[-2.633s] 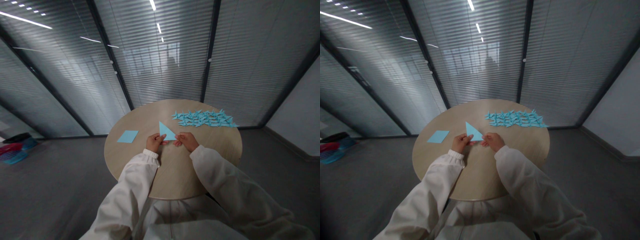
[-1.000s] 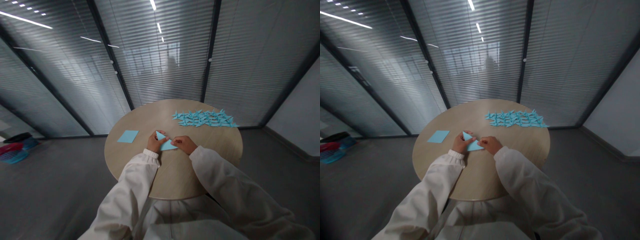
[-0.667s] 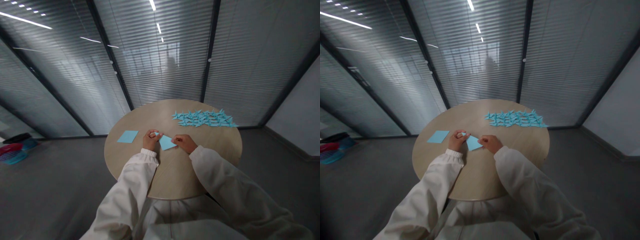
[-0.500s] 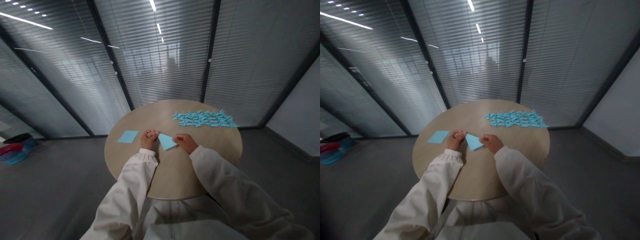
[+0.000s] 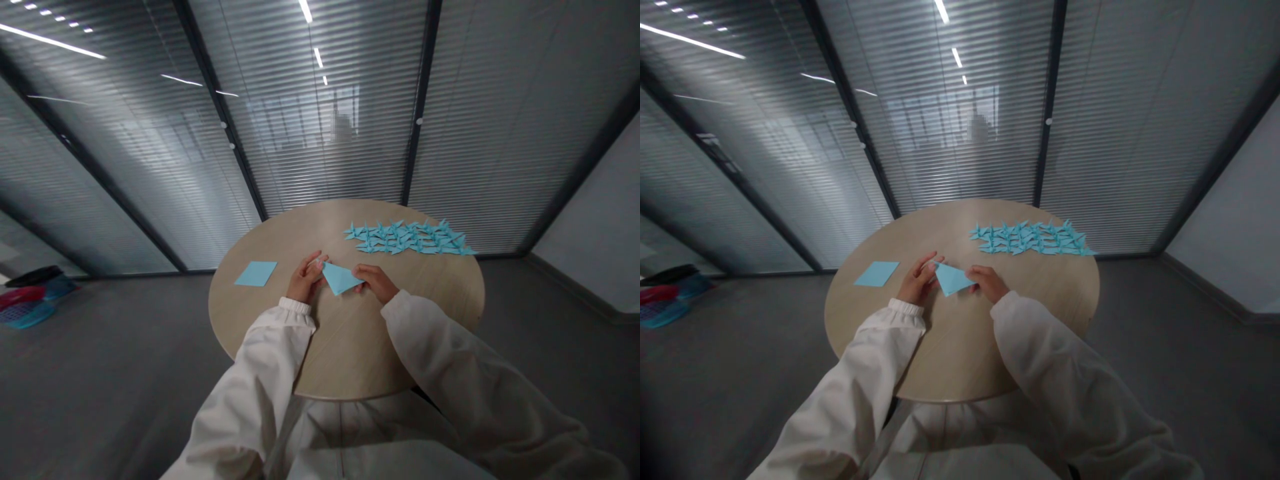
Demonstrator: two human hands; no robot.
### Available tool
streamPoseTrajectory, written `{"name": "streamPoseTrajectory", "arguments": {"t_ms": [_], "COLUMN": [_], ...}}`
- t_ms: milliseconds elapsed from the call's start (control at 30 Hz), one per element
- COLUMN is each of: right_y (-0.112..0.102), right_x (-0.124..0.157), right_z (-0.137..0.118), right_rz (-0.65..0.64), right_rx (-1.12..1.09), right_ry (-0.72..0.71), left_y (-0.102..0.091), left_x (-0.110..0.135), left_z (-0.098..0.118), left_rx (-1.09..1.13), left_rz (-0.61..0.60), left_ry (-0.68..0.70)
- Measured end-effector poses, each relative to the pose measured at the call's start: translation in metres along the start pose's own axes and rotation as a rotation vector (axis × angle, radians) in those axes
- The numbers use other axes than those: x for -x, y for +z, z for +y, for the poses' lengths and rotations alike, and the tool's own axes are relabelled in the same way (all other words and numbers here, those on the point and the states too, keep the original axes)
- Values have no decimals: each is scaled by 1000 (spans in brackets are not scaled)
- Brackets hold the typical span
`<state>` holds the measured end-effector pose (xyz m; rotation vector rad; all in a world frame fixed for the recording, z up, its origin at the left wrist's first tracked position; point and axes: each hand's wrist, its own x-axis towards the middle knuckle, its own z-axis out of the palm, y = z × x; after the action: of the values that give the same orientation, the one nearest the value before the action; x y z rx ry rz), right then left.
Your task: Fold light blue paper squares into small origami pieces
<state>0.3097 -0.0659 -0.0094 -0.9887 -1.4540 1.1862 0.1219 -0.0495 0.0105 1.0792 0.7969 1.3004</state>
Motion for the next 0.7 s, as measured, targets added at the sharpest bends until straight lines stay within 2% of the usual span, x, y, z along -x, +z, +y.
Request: {"name": "streamPoseTrajectory", "arguments": {"t_ms": [100, 233, 433, 700], "right_y": [1, 1, 4, 10], "right_x": [0, 0, 2, 8], "right_z": [2, 4, -3, -8], "right_rz": [-30, -76, -43, -51], "right_rx": [-34, -25, 9, 185], "right_ry": [29, 24, -1, -162], "left_y": [4, 4, 1, -9], "left_x": [4, 4, 2, -7], "left_z": [1, 1, -1, -9], "left_rx": [-3, 32, 41, 41], "left_rz": [-85, -110, -72, 20], "left_ry": [-33, -31, -14, 32]}}
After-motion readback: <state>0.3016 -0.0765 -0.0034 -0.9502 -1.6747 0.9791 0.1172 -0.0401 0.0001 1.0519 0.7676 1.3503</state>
